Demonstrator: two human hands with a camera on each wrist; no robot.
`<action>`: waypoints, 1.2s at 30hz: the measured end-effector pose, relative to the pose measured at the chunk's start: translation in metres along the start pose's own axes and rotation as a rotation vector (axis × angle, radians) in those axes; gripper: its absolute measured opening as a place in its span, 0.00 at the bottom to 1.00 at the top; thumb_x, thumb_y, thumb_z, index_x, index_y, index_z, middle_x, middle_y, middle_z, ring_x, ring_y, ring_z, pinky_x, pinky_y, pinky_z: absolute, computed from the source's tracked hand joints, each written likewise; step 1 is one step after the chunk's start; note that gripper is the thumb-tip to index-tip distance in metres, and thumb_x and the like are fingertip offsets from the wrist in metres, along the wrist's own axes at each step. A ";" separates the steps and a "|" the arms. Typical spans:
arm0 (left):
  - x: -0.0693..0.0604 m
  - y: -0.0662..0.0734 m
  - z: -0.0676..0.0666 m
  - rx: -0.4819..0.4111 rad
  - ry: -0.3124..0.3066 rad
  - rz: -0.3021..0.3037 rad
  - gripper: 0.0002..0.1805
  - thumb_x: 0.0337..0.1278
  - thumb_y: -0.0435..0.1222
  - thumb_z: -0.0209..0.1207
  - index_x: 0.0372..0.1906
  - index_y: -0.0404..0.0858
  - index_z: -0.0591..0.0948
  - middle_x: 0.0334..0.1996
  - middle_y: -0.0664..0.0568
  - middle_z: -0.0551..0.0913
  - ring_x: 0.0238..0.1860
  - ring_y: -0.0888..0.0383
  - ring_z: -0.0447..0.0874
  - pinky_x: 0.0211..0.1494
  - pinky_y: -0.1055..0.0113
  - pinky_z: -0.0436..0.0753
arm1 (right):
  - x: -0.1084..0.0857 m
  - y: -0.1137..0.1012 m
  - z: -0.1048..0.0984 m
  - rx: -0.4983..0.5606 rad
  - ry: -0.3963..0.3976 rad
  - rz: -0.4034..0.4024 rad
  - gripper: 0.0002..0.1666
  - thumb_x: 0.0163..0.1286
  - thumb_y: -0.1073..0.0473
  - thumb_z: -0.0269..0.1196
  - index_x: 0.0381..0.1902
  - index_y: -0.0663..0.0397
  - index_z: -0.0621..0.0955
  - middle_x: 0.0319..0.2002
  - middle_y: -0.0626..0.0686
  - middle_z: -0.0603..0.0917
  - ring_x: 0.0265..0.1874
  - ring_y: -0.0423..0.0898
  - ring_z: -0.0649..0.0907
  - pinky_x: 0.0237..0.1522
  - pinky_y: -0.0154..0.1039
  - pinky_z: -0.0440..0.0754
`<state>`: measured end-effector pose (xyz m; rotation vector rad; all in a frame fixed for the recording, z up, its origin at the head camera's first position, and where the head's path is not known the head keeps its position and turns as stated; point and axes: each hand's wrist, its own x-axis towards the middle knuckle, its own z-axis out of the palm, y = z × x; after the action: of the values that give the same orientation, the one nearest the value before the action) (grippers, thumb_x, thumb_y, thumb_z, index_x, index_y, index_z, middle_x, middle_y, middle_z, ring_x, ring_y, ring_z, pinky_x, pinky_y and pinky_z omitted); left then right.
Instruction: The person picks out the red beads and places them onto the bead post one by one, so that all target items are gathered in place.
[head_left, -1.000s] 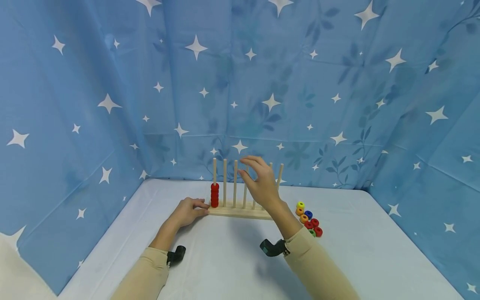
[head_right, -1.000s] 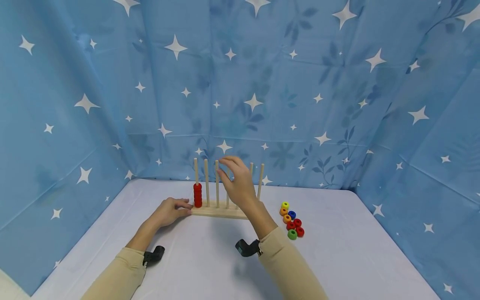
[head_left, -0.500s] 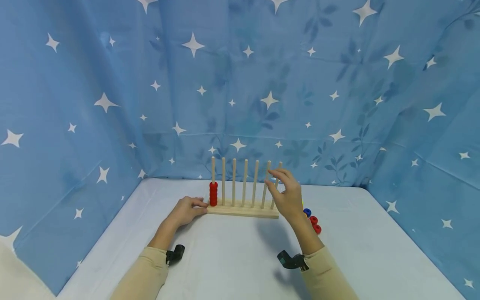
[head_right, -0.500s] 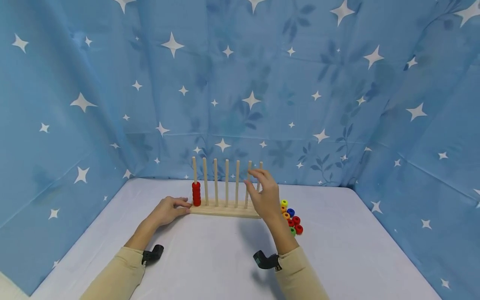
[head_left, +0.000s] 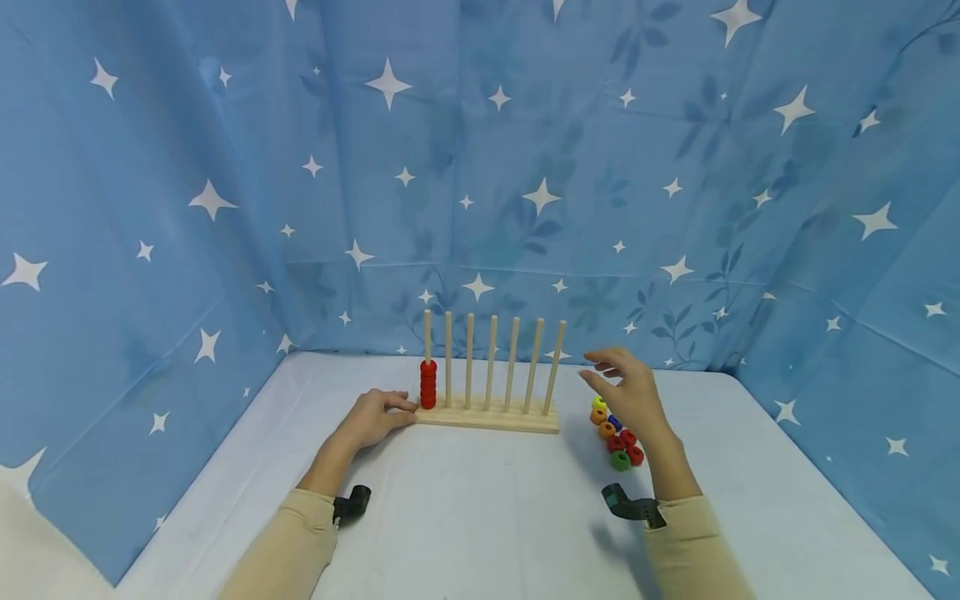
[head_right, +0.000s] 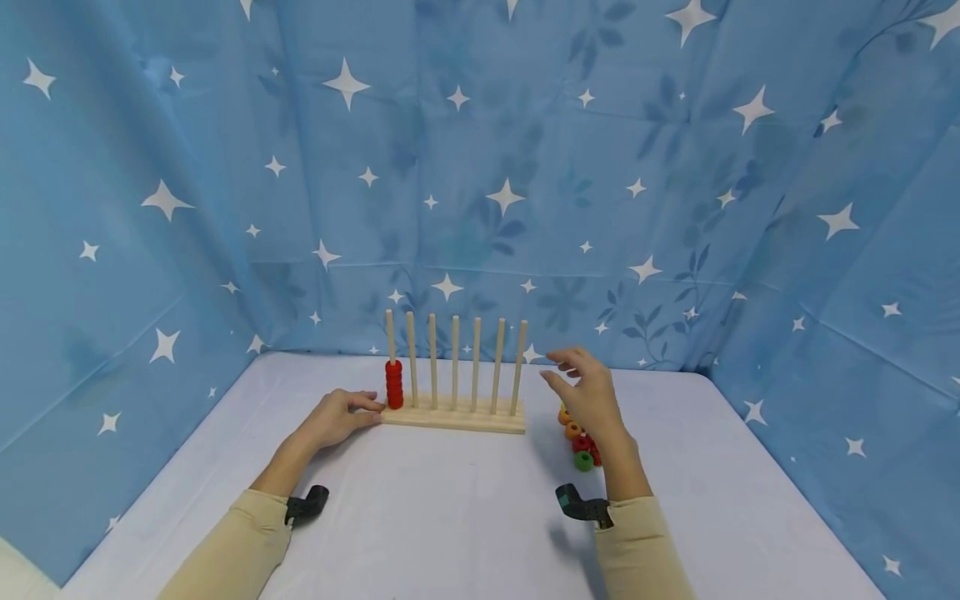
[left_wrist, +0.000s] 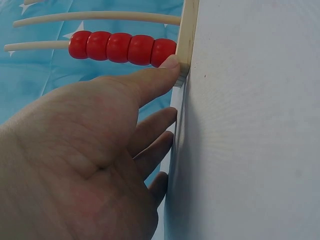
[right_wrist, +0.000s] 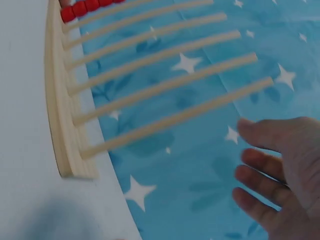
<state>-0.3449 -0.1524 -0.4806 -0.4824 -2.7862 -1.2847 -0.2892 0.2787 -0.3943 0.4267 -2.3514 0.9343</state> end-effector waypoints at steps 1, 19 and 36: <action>0.000 0.001 0.000 -0.002 -0.001 -0.001 0.10 0.63 0.38 0.71 0.47 0.43 0.93 0.66 0.39 0.82 0.73 0.34 0.71 0.77 0.36 0.65 | -0.001 0.006 -0.004 -0.014 -0.047 0.028 0.17 0.71 0.60 0.70 0.55 0.59 0.86 0.52 0.59 0.87 0.50 0.58 0.86 0.53 0.59 0.86; -0.001 0.001 0.000 0.008 -0.015 0.005 0.11 0.63 0.37 0.71 0.48 0.42 0.93 0.66 0.38 0.81 0.74 0.33 0.70 0.77 0.36 0.65 | -0.034 0.073 -0.044 -0.076 -0.503 0.452 0.17 0.69 0.62 0.70 0.54 0.60 0.87 0.48 0.60 0.89 0.42 0.51 0.86 0.48 0.55 0.84; -0.001 0.002 0.000 -0.002 -0.013 0.001 0.10 0.63 0.38 0.71 0.48 0.43 0.93 0.66 0.38 0.81 0.74 0.33 0.70 0.77 0.36 0.65 | -0.041 0.087 -0.043 -0.137 -0.537 0.532 0.15 0.67 0.68 0.67 0.51 0.60 0.88 0.46 0.59 0.88 0.43 0.52 0.83 0.51 0.55 0.87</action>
<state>-0.3436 -0.1516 -0.4797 -0.4941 -2.7947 -1.2896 -0.2817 0.3736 -0.4392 -0.0251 -3.0888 0.9618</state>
